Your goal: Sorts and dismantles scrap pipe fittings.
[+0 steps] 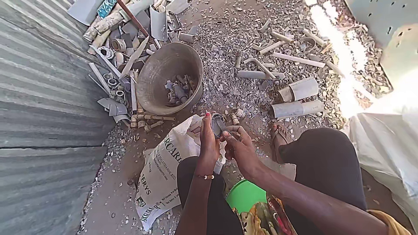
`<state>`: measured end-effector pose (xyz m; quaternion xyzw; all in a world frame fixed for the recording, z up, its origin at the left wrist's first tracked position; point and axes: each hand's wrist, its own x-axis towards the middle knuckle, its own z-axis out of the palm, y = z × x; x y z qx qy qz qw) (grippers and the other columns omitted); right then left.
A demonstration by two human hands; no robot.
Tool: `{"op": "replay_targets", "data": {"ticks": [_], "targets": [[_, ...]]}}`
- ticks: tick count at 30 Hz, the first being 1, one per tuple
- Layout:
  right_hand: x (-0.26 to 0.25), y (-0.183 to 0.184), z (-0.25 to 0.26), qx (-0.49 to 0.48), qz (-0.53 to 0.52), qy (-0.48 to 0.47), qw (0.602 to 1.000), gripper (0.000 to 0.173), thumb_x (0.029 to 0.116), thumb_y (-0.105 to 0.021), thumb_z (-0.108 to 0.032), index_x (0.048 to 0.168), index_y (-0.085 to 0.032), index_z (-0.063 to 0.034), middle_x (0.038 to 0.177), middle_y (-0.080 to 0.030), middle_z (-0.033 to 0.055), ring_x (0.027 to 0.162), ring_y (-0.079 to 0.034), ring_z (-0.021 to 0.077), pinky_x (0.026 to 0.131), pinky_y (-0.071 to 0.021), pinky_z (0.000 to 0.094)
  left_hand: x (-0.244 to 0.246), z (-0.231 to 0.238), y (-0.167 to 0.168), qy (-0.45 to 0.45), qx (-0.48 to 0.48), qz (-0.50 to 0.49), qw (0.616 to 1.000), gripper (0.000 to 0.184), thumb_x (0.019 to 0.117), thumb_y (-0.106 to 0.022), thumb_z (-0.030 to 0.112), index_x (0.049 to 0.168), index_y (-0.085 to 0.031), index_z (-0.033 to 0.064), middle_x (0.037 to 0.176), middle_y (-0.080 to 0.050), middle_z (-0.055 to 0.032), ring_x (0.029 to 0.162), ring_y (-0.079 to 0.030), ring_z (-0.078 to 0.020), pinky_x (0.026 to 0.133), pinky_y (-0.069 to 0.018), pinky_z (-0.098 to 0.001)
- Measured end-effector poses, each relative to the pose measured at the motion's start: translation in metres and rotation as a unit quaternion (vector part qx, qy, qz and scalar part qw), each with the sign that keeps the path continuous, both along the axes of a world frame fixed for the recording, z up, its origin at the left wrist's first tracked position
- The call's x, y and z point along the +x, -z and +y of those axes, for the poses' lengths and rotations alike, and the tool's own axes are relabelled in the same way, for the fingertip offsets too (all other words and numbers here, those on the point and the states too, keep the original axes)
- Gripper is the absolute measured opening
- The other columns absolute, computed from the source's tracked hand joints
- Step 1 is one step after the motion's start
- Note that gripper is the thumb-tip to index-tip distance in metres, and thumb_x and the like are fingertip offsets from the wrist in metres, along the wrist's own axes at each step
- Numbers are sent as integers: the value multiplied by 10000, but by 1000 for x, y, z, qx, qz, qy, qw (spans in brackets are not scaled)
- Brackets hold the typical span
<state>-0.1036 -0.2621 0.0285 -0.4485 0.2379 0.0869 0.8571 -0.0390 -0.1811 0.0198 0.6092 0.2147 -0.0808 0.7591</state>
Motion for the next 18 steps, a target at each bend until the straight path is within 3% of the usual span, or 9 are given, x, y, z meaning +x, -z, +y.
{"op": "replay_targets", "data": {"ticks": [5,10,13,16,18], "targets": [[9,-4,-9,6,-19,-3,1000,141,1089,-472,-106,1183,-507,-6,826,-631,67,483,-481,61,448,-419,186,5,5,-3,-2,-10,15,1000,425,1117,-332,394,1288,-595,107,1113,-627,-104,959,-638,-197,783,-553,-355],[19,-18,-15,34,40,16,998,126,1098,-461,-126,1137,-506,-15,786,-616,67,477,-483,69,436,-412,187,8,4,-2,1,17,18,1000,438,1118,-323,402,1304,-587,107,1133,-628,-118,987,-639,-218,813,-554,-387],[22,-15,-21,-24,-26,53,998,139,1090,-451,-104,1198,-483,-22,804,-587,52,487,-483,68,464,-442,205,13,8,-1,-44,40,45,997,519,1109,-315,467,1416,-509,97,1313,-571,-185,1130,-599,-297,897,-528,-483],[35,-23,-46,-23,-46,83,995,160,1111,-420,-192,1199,-496,-83,806,-590,32,503,-485,72,486,-447,213,20,21,-6,-111,33,72,991,509,1089,-336,512,1372,-536,139,1230,-565,-184,963,-613,-292,742,-536,-431],[40,-26,-58,3,-6,92,996,148,1107,-446,-235,1156,-510,-111,771,-592,39,499,-493,83,471,-434,206,20,28,-9,-108,4,77,991,486,1077,-368,514,1375,-546,174,1240,-575,-179,958,-624,-295,739,-542,-423]]}}
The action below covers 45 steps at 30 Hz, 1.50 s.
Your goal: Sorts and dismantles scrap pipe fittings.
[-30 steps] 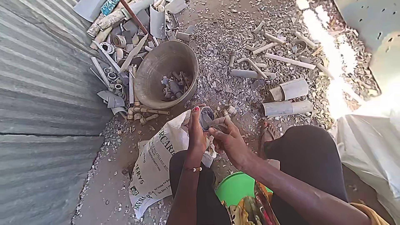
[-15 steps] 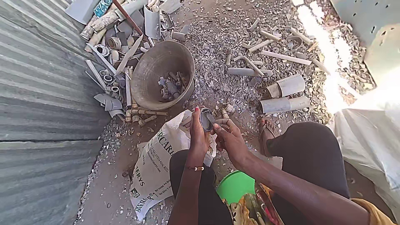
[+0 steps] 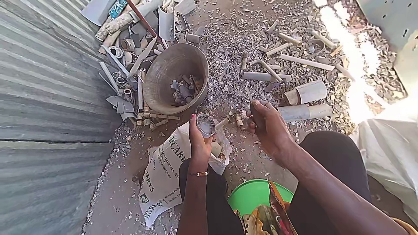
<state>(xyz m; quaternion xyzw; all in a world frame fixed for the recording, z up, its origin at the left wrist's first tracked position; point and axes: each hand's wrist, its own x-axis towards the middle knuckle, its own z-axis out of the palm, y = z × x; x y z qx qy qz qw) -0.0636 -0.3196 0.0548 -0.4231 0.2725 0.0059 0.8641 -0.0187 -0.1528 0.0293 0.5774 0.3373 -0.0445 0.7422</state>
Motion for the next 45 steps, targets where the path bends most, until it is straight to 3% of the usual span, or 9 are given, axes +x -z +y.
{"op": "replay_targets", "data": {"ticks": [3,6,9,15,18,23,30,36,45], "targets": [[-10,8,2,-17,-1,-66,998,161,1041,-536,-65,1200,-518,-85,766,-589,49,493,-475,64,458,-403,188,-6,3,-1,34,-44,-15,998,475,1079,-373,491,1358,-591,174,1293,-611,-153,1059,-647,-309,811,-563,-451],[-20,10,9,-46,-28,-178,983,180,979,-604,28,1146,-593,-39,812,-634,56,486,-480,42,451,-419,169,-10,4,1,68,-77,-82,991,445,1097,-317,398,1289,-625,141,1263,-661,-116,1105,-662,-290,853,-573,-481],[-25,11,16,-114,-53,-223,967,148,986,-638,-40,1131,-668,-34,917,-665,45,551,-518,45,508,-445,178,-11,3,4,76,-88,-137,984,458,1092,-238,316,1229,-631,125,1233,-676,-93,1146,-649,-258,903,-553,-471],[-24,17,26,-164,-77,-219,959,172,1073,-519,-147,1063,-653,-39,757,-640,0,478,-458,26,449,-370,169,-13,-1,8,48,-120,-200,971,453,1060,-229,318,1154,-635,140,1207,-676,-74,1144,-647,-255,913,-551,-489],[-24,22,26,-254,-118,-206,938,161,1053,-544,-170,1082,-671,-74,714,-607,-33,488,-443,20,471,-360,186,-14,0,8,61,-123,-206,969,466,1060,-220,315,1115,-652,149,1186,-687,-69,1124,-657,-247,907,-553,-469],[-29,22,32,-391,-152,-223,880,207,1009,-591,-237,1105,-704,-93,743,-606,-51,611,-529,0,582,-442,197,-15,5,9,78,-144,-239,957,463,1044,-210,296,1082,-649,151,1165,-693,-60,1114,-667,-219,911,-566,-436],[-38,24,39,-424,-230,-236,843,243,984,-569,-259,1032,-722,-76,765,-632,-35,664,-544,-34,614,-434,161,-17,6,5,76,-143,-247,955,465,1047,-206,287,1081,-650,153,1166,-705,-50,1106,-681,-214,886,-583,-430],[-30,14,17,-422,-208,-319,823,213,971,-598,-266,999,-755,-125,806,-647,-58,677,-557,-31,611,-444,188,-16,15,8,97,-231,-247,936,477,1055,-237,353,1053,-671,156,1148,-718,-78,1088,-698,-278,872,-591,-498],[-29,20,10,-499,-272,-241,787,194,883,-637,-264,939,-774,-138,765,-652,-83,594,-496,-35,530,-381,191,-19,16,8,159,-257,-257,918,437,1042,-310,323,1022,-699,126,1099,-731,-100,1044,-720,-262,876,-606,-451]]}}
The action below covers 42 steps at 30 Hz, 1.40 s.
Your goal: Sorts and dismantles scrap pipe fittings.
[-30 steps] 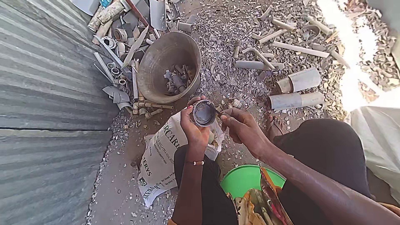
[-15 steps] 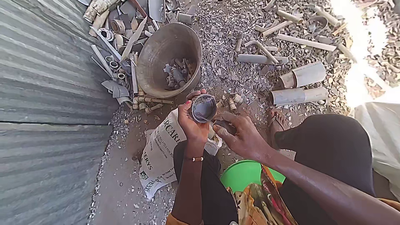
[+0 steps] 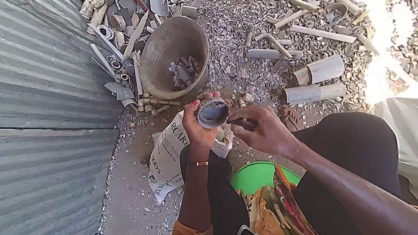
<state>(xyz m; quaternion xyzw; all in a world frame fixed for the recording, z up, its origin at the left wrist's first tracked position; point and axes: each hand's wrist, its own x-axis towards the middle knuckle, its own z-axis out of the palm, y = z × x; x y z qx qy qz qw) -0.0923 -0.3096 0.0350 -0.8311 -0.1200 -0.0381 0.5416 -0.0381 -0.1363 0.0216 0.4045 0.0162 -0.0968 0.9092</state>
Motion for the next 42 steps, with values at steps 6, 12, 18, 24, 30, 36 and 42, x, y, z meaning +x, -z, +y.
{"op": "replay_targets", "data": {"ticks": [6,12,18,24,30,36,42], "targets": [[6,-2,-10,-27,-5,-21,999,179,862,-650,-275,895,-782,-158,694,-641,-102,578,-522,-50,507,-383,195,1,2,4,79,43,-46,995,395,1012,-372,317,999,-720,131,1095,-740,-86,1063,-712,-233,913,-590,-418],[8,-9,-22,-76,32,-38,996,142,848,-689,-313,867,-770,-197,609,-567,-138,493,-446,-55,449,-345,182,-1,4,3,117,56,-50,990,375,1009,-383,299,1014,-719,132,1089,-736,-70,1061,-709,-202,905,-593,-380],[7,-5,-22,-118,7,-54,992,172,815,-691,-365,858,-764,-215,626,-588,-125,528,-500,-24,468,-368,222,-2,4,1,140,127,-45,981,440,1017,-305,274,983,-726,152,1075,-744,-37,1043,-709,-157,870,-598,-334],[7,-8,-25,-129,-8,-69,989,164,816,-679,-364,789,-745,-216,600,-572,-120,518,-501,-22,455,-355,223,-4,3,1,166,172,-54,970,397,1004,-359,280,983,-737,160,1078,-749,-33,1044,-709,-144,873,-592,-317],[7,4,-13,-214,-38,-20,976,274,852,-685,-417,747,-639,-169,548,-487,-57,484,-502,105,440,-358,322,-4,7,3,152,176,-67,970,389,1002,-347,251,969,-718,138,1073,-736,-39,1045,-702,-150,888,-589,-324],[7,18,-3,-299,-134,-52,943,329,901,-649,-375,723,-601,-102,560,-480,36,492,-533,233,453,-364,381,-4,4,4,168,240,-15,956,425,1010,-301,250,970,-715,162,1014,-741,-4,944,-708,-99,794,-593,-274],[8,18,-4,-255,-94,-100,957,348,906,-651,-381,685,-602,-117,568,-509,19,540,-559,203,489,-394,384,-3,3,12,154,333,-87,926,410,999,-317,180,985,-723,131,1026,-736,4,985,-682,-96,876,-560,-300]]}}
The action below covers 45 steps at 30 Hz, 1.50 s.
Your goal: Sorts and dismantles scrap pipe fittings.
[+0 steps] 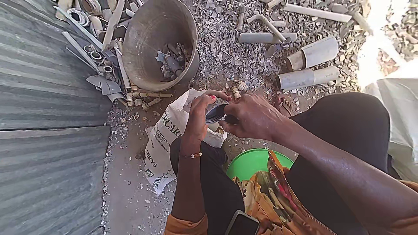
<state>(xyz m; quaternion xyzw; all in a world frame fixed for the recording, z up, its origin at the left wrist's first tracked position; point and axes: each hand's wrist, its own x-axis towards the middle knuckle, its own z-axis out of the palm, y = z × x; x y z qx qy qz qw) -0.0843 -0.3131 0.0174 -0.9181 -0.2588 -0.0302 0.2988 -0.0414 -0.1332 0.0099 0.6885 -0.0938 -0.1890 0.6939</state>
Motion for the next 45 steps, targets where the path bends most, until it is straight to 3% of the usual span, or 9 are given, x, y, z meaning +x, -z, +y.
{"op": "replay_targets", "data": {"ticks": [5,12,18,22,26,32,36,38,45], "targets": [[6,-14,-12,139,208,9,968,424,960,-663,-337,588,-557,-165,498,-430,-64,458,-413,51,458,-304,275,2,6,0,53,-56,-89,993,364,1009,-377,247,971,-730,167,1044,-724,19,1029,-679,-117,924,-560,-320],[4,-21,-20,402,491,47,771,388,1067,-558,-231,728,-651,-67,500,-504,-27,364,-406,-10,340,-303,132,1,7,-12,-116,-133,75,982,428,1039,-280,249,1040,-689,124,1084,-744,-80,1059,-709,-208,914,-583,-388],[7,-17,-22,528,580,53,618,499,1098,-399,-413,755,-596,-108,498,-452,-60,353,-403,-21,336,-338,119,1,4,-16,-163,-86,113,976,463,1095,-265,323,1147,-682,129,1122,-724,-67,1067,-688,-202,894,-573,-414],[8,-15,-23,564,585,79,578,521,1097,-360,-452,747,-571,-129,507,-452,-65,359,-405,-17,344,-339,117,2,-2,-19,-237,-64,145,959,360,1093,-383,355,1193,-658,144,1107,-694,-63,1035,-679,-220,869,-574,-458],[9,-15,-24,621,537,112,560,514,1085,-366,-456,740,-565,-131,499,-425,-63,354,-399,-6,344,-347,128,8,0,-17,-259,-62,144,953,453,1104,-302,394,1156,-679,147,1128,-714,-62,1055,-686,-234,843,-576,-463],[16,-23,-38,594,409,308,621,507,1078,-372,-529,841,-579,-131,529,-452,-40,374,-406,41,360,-371,185,10,7,-18,-283,-57,135,948,444,1105,-317,394,1161,-684,150,1177,-714,-52,1115,-668,-229,887,-555,-477],[8,-14,-43,351,295,255,851,317,1102,-462,-336,1036,-654,-93,570,-498,-16,414,-422,62,394,-372,218,8,5,-17,-272,-60,130,952,432,1107,-321,382,1176,-683,155,1197,-713,-40,1144,-662,-210,916,-553,-459],[6,-11,-46,182,274,237,914,265,1071,-543,-341,1118,-659,-109,606,-522,9,488,-462,131,496,-396,341,8,4,-17,-274,-59,125,952,424,1108,-327,384,1162,-683,162,1180,-715,-30,1110,-674,-194,881,-569,-433],[7,-13,-42,48,327,196,923,336,1053,-583,-365,1291,-624,-133,686,-565,38,575,-520,172,581,-452,395,7,0,-15,-248,-59,113,960,393,1101,-343,358,1155,-676,155,1184,-702,-28,1119,-659,-185,920,-550,-418]]}}
